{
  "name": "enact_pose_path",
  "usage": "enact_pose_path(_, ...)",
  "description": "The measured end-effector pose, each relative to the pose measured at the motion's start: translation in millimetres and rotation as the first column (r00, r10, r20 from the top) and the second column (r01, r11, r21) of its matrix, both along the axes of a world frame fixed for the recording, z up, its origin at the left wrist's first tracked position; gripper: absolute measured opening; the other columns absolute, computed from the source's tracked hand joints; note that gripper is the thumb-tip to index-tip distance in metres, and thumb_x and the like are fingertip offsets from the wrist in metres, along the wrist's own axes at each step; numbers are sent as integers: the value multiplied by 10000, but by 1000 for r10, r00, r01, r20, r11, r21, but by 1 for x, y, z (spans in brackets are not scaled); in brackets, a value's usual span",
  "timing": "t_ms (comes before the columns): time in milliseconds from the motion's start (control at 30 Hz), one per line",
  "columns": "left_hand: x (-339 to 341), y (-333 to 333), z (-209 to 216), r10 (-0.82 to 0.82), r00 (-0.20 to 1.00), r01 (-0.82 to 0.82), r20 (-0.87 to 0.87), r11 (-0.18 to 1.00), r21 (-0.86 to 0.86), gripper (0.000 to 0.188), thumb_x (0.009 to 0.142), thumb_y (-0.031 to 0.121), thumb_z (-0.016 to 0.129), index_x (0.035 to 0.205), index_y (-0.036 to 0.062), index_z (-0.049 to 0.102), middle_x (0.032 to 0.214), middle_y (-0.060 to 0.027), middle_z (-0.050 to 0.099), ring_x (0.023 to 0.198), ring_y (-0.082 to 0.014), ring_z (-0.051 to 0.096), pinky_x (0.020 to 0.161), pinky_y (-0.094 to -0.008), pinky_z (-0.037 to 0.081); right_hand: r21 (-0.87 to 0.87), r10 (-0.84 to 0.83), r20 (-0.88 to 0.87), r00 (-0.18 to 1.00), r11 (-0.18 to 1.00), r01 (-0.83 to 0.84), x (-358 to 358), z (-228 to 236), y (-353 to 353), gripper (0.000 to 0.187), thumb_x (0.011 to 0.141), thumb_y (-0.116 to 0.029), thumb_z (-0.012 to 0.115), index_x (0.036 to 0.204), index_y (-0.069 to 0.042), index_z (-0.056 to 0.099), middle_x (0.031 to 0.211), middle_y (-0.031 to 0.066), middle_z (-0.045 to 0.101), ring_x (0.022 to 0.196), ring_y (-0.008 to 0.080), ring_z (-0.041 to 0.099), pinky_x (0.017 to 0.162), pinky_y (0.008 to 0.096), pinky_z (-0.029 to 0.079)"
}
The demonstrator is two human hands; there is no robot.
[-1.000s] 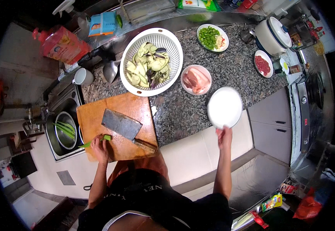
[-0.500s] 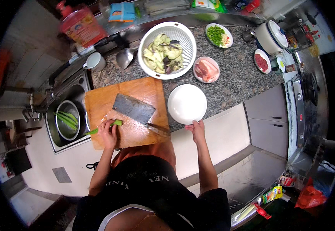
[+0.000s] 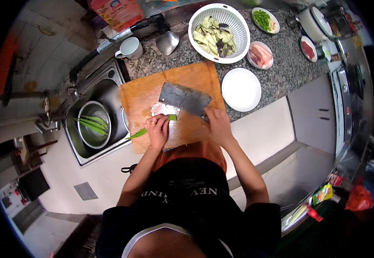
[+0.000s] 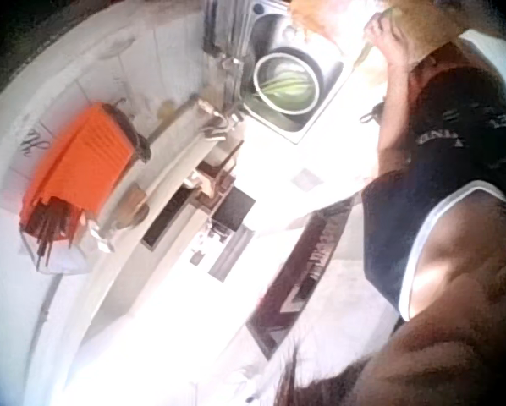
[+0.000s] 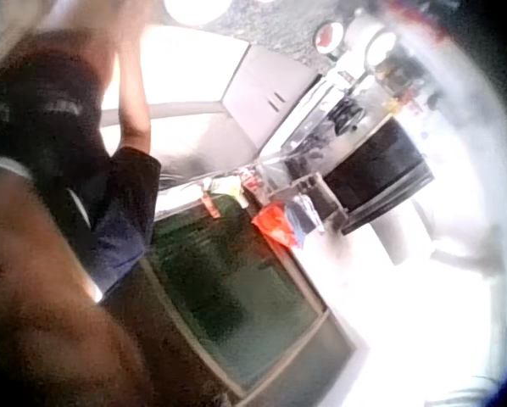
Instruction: The person washes green vegetables in a sink, chops them on a wooden cutting board using a cleaver, and places the chopped pieces into a white bowl.
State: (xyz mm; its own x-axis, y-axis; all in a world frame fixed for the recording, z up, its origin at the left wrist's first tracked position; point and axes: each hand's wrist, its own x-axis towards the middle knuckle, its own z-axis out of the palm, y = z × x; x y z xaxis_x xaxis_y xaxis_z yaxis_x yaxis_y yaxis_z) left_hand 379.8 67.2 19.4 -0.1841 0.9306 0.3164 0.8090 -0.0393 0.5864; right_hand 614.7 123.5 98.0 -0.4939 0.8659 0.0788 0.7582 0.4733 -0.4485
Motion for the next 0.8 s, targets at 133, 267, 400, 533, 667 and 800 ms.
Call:
enact_pose_path(133,3,3,-2,-111,993,110,30,992,57,139,742,79,664,873,125,663,892,-10,594,871,-224,503,779,-347,374,1,-128,207,970,991,131,-25,-45,0,646,640,-48,623,1255,-113,434,954,145,495,828,314,504,708,397,433)
enact_pose_path(267,-4,7,0,-195,975,189,107,980,63,138,735,59,664,865,107,664,873,-18,596,848,-231,513,770,-340,395,-129,-121,290,949,978,164,-23,-38,-6,627,710,-82,579,1302,-211,416,941,154,516,804,314,518,676,400,458)
enact_pose_path(400,-1,7,0,-168,979,161,112,985,65,122,725,58,670,840,99,658,861,-29,597,836,-237,517,770,-341,399,-309,-162,243,956,921,235,-43,12,-29,589,768,-132,563,1326,-219,396,918,177,545,815,354,563,665,421,487)
enact_pose_path(533,0,7,-4,-147,984,141,105,988,63,132,697,43,668,823,78,645,870,-59,592,848,-257,510,791,-360,400,-457,-217,325,921,816,354,-61,50,-51,524,804,-199,545,1309,-178,410,744,140,574,769,315,607,645,414,501)
enact_pose_path(667,-5,0,-18,-180,983,178,33,983,36,197,639,8,650,829,54,633,891,-94,577,874,-295,490,814,-392,396,-312,-162,271,949,918,245,-53,33,-84,429,871,-196,473,1294,-163,410,783,129,615,663,329,613,558,424,499)
enact_pose_path(800,-5,0,-22,-193,978,192,75,981,15,231,611,-4,635,835,45,627,898,-105,562,879,-315,478,817,-401,391,-306,-149,260,954,924,228,-49,44,-87,362,872,-196,468,1227,-128,437,804,139,613,687,331,618,559,422,500)
